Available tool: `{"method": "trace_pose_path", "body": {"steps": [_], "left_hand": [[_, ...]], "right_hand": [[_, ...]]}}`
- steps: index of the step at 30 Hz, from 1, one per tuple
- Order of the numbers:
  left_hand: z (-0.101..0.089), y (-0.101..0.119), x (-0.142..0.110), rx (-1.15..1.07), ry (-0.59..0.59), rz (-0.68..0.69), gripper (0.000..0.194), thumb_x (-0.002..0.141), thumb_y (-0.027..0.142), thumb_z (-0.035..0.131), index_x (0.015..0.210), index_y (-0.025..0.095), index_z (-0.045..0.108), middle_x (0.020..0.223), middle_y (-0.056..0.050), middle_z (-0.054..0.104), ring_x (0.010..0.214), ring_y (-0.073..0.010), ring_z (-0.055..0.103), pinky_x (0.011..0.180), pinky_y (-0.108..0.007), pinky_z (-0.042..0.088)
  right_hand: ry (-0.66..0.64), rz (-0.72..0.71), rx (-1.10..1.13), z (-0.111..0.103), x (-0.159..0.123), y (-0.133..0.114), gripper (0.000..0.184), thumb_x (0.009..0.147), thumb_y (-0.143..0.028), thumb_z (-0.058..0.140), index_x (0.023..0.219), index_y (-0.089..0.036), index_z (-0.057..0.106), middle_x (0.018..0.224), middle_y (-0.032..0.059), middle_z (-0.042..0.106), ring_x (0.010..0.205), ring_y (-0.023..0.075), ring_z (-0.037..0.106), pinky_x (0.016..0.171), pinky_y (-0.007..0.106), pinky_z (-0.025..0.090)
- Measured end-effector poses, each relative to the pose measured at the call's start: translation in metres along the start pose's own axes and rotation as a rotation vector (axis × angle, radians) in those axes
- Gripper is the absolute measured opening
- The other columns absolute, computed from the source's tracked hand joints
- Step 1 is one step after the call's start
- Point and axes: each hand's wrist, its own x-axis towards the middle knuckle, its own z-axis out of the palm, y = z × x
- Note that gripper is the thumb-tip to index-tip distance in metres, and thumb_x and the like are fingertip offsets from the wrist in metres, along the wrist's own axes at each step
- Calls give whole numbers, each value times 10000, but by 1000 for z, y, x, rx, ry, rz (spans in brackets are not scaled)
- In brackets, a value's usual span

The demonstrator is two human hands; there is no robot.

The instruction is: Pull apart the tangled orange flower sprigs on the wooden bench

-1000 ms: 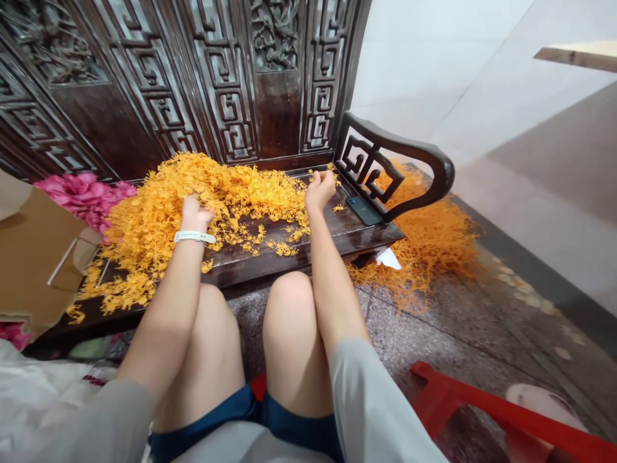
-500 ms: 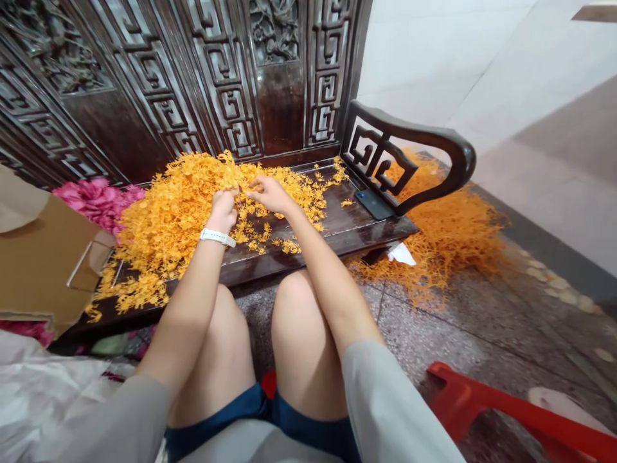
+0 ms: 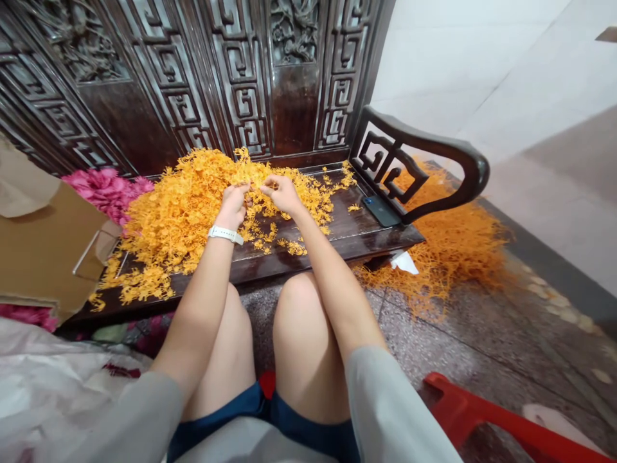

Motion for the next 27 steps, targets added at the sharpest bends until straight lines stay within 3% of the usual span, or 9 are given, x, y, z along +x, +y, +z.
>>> {"method": "trace_pose_path", "body": {"steps": [4,9,13,16,19,24,27], "left_hand": [[4,2,-1,-65,2,-7,161,946,74,759,874,171,652,752,23,629,555,-80,440,538,-249,319],[7,2,4,-227,-67,-66,235,910,124,837,879,185,612,735,44,612,516,-54,405,526,-236,319],[11,2,9,-383,-96,-148,184,924,104,782,972,214,644,654,71,491,463,-60,336,508,-236,316],[13,4,6,-492,-76,-236,172,975,45,628,931,209,597,619,72,411,439,-64,283,491,-227,290],[12,7,-2,-483,-105,-305,190,982,45,568,874,199,545,632,61,448,422,-53,262,454,-208,239],[12,8,-11,-344,-162,-276,196,874,-11,512,855,167,591,613,51,474,407,-41,284,420,-171,208],[14,5,-12,-304,-192,-299,201,802,-26,500,801,168,555,596,45,477,391,-35,249,404,-164,185]], "right_hand": [[97,33,122,11,1,-2,252,765,-288,909,707,-201,679,749,-24,637,775,164,541,791,315,442],[209,261,389,27,2,1,236,767,-279,869,757,-216,642,724,-47,550,675,124,451,637,271,365],[253,353,539,36,7,4,201,802,-191,766,815,-234,570,765,-53,571,706,125,496,641,248,418],[339,431,557,32,15,7,205,865,-182,676,837,-249,484,715,-73,521,655,121,478,623,232,416],[476,519,598,20,19,13,249,933,-207,662,843,-252,435,655,-105,467,604,107,435,611,211,393],[655,594,739,13,16,19,186,1014,-215,700,910,-231,546,633,-141,503,558,74,409,571,184,355],[711,594,810,10,21,22,246,1040,-127,626,848,-216,501,611,-135,461,499,56,366,523,155,336]]}}
